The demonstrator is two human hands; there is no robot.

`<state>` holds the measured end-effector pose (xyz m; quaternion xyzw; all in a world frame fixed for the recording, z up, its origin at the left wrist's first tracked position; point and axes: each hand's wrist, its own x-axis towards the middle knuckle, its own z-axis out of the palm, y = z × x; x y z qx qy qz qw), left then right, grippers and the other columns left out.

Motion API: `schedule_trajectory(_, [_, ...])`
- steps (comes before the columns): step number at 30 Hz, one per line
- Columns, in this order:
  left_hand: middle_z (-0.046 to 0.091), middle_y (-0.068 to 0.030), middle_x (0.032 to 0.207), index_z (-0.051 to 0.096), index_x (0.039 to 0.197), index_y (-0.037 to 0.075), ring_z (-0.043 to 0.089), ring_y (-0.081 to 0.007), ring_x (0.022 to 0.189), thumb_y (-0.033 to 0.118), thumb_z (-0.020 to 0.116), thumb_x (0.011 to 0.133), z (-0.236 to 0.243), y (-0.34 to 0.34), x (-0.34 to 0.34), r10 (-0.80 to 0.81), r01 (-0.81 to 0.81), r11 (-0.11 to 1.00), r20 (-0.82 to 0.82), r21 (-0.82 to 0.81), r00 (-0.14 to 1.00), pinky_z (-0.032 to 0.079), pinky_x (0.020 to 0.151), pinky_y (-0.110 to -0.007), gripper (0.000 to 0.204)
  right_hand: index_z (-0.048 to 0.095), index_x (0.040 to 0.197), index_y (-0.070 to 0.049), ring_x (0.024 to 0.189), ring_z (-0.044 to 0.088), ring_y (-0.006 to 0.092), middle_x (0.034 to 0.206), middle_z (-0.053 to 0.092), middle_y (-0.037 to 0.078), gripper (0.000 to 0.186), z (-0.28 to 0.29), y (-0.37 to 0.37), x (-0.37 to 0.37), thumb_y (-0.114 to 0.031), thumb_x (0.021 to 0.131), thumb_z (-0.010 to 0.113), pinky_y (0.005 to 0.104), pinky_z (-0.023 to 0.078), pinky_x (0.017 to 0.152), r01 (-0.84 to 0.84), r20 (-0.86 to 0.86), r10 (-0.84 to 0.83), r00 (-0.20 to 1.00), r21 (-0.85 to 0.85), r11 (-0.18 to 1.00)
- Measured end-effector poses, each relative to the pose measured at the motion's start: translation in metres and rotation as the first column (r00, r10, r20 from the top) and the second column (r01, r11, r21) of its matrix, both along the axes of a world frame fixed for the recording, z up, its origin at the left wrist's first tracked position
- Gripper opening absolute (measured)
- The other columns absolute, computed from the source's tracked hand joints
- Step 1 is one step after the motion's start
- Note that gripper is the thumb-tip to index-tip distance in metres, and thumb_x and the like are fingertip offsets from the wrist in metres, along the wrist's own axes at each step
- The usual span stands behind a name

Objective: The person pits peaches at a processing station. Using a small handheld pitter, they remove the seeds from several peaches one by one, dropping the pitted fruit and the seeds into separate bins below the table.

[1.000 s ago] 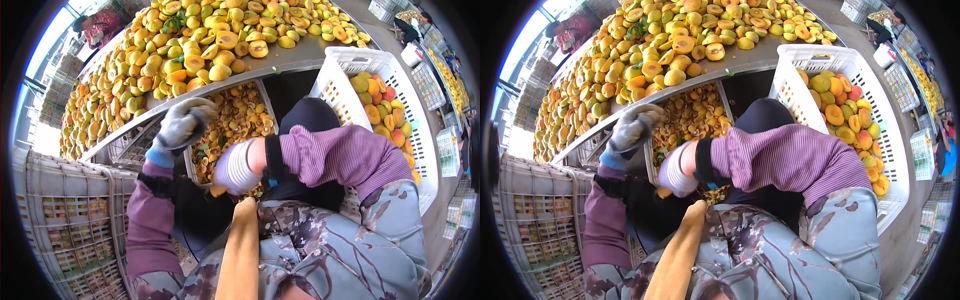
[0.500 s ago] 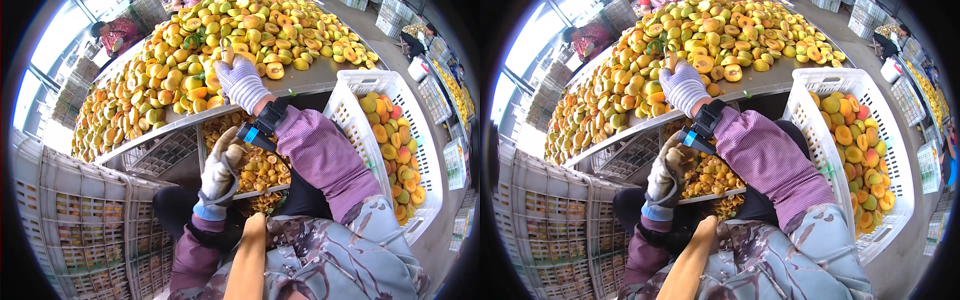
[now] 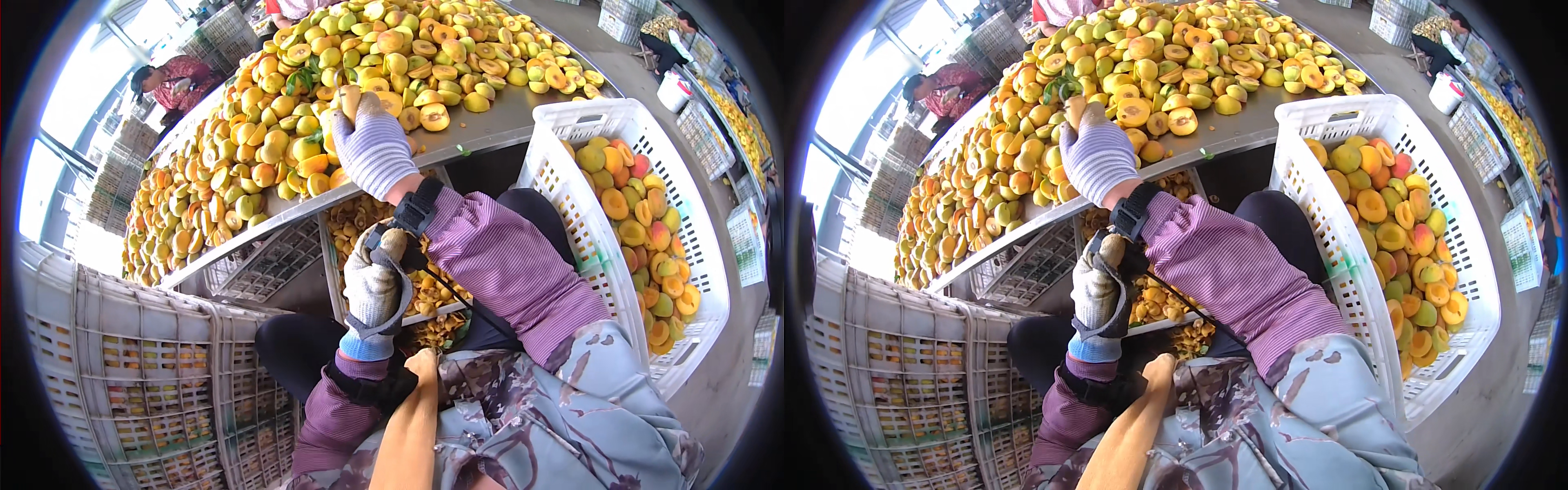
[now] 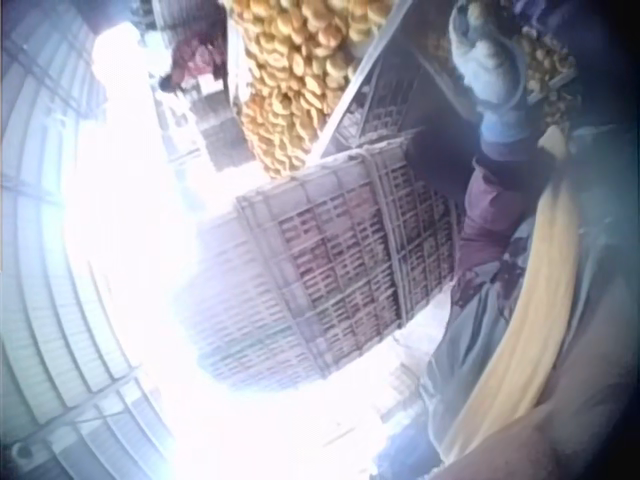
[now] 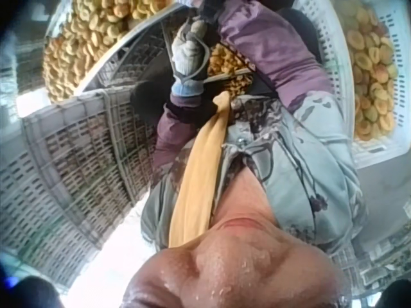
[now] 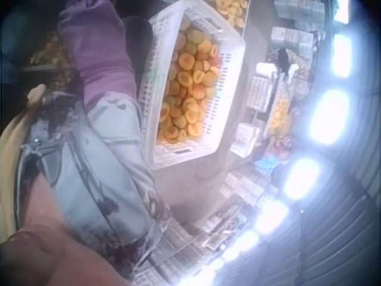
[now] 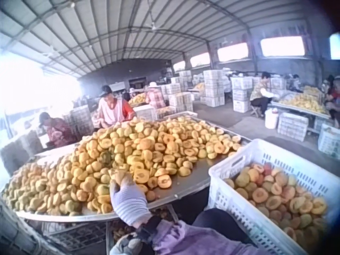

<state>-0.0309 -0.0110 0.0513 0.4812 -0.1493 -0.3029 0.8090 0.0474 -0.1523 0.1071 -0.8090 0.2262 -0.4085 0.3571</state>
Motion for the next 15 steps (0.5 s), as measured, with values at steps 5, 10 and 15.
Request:
schedule_trajectory(5, [0.065,-0.0040,0.097,0.060,0.111,0.000,0.062,-0.0109,0.079,0.016,0.068,0.087,-0.003,0.003,0.001,-0.112,0.108,0.992,-0.047,-0.071,0.993,0.051,0.071,-0.025,0.030,0.051,0.095,0.002,0.051,0.058,0.0340,0.063,0.057,0.020,0.032,0.007,0.005,0.002,-0.029,0.090,0.057,0.0421,0.048,0.047,-0.324,0.265,0.186,0.946,0.779,0.537])
schedule_trajectory(10, [0.063,-0.0033,0.079,0.062,0.097,0.003,0.059,-0.0110,0.065,0.031,0.069,0.085,-0.002,0.007,-0.001,0.037,-0.047,0.993,0.091,0.107,0.995,0.048,0.061,-0.024,0.031,0.050,0.098,-0.001,0.057,0.064,0.0323,0.067,0.063,0.015,0.023,-0.004,-0.002,0.005,-0.022,0.090,0.054,0.0438,0.050,0.048,0.027,0.156,0.012,0.988,-0.247,0.969])
schedule_trajectory(15, [0.064,-0.0022,0.083,0.062,0.099,-0.001,0.058,-0.0079,0.068,0.020,0.072,0.083,0.022,-0.005,-0.011,0.139,-0.152,0.985,0.141,0.081,0.980,0.048,0.062,-0.022,0.028,0.044,0.090,-0.006,0.050,0.062,0.0259,0.060,0.058,0.009,0.022,-0.014,0.004,0.003,-0.026,0.090,0.053,0.0392,0.047,0.041,-0.076,-0.026,0.084,0.996,-0.732,0.677])
